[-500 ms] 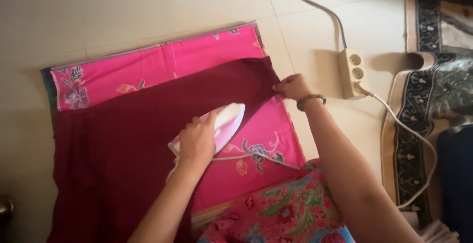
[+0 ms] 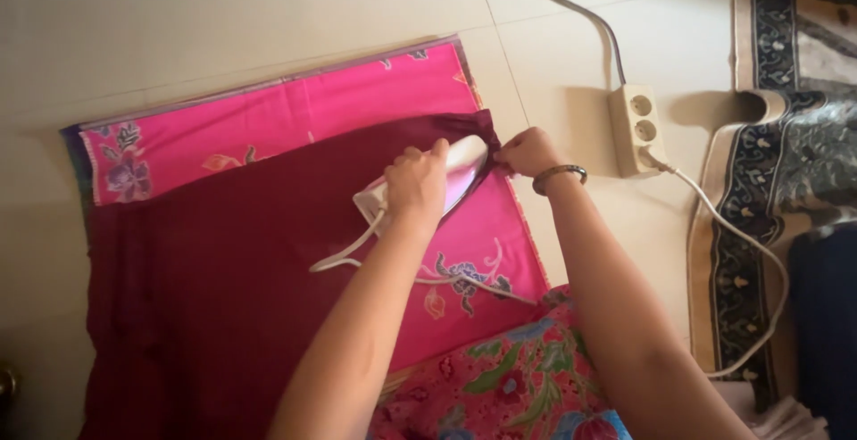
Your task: Ironing a maroon-colored garment on a small board placed on the floor.
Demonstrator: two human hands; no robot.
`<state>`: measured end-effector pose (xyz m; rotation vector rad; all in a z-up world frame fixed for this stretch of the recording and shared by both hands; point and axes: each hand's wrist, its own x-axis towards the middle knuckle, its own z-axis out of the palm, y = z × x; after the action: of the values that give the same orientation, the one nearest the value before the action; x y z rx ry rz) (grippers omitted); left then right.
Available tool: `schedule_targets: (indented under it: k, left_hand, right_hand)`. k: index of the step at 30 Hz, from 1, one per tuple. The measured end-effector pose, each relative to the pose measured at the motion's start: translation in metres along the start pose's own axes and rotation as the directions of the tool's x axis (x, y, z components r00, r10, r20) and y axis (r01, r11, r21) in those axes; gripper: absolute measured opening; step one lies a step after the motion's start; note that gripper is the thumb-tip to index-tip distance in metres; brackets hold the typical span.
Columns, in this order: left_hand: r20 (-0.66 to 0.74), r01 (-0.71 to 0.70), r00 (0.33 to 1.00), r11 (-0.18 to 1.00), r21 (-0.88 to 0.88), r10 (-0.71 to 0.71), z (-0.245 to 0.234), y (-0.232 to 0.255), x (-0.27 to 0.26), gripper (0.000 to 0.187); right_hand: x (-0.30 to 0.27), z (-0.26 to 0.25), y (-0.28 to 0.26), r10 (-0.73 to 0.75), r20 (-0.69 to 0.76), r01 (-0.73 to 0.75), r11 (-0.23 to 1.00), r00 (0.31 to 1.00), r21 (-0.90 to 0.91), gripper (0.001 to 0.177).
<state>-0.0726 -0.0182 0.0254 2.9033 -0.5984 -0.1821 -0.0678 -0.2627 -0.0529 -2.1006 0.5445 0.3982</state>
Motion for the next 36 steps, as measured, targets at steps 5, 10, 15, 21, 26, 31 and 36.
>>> schedule_targets:
  k: [5, 10, 15, 21, 26, 31, 36]
  left_hand:
    - [-0.073, -0.020, 0.997, 0.999, -0.033, 0.017, 0.014, -0.011, -0.013, 0.023]
    - [0.125, -0.016, 0.991, 0.986, -0.164, 0.037, -0.008, -0.058, -0.072, 0.038]
    - [0.211, -0.009, 0.977, 1.000, -0.025, 0.014, -0.028, -0.091, -0.118, 0.043]
    - [0.170, -0.080, 0.982, 0.996, -0.031, 0.084, -0.017, -0.074, -0.084, 0.052]
    - [0.242, -0.098, 0.965, 0.995, -0.007, 0.097, -0.019, -0.021, -0.021, 0.032]
    - [0.064, -0.149, 0.987, 0.989, -0.017, 0.149, -0.003, -0.006, 0.004, 0.031]
    - [0.097, -0.180, 0.976, 0.974, -0.136, 0.194, -0.001, -0.032, -0.021, 0.035]
  right_hand:
    - [-0.003, 0.008, -0.001, 0.064, -0.076, -0.068, 0.996, 0.995, -0.050, 0.029]
    - [0.000, 0.006, 0.014, 0.150, -0.004, -0.149, 0.984, 0.989, 0.093, 0.026]
    - [0.000, 0.002, 0.015, 0.134, 0.059, -0.139, 0.985, 0.989, 0.101, 0.022]
    - [-0.006, -0.006, 0.011, 0.076, 0.047, -0.076, 0.997, 0.996, -0.008, 0.017]
    - [-0.002, -0.014, 0.015, 0.073, 0.073, -0.074, 0.997, 0.995, 0.008, 0.016]
    - [-0.008, -0.013, 0.034, 0.126, 0.141, -0.141, 0.985, 0.982, 0.101, 0.025]
    - [0.003, -0.007, 0.050, 0.128, 0.173, -0.169, 0.955, 0.976, 0.243, 0.033]
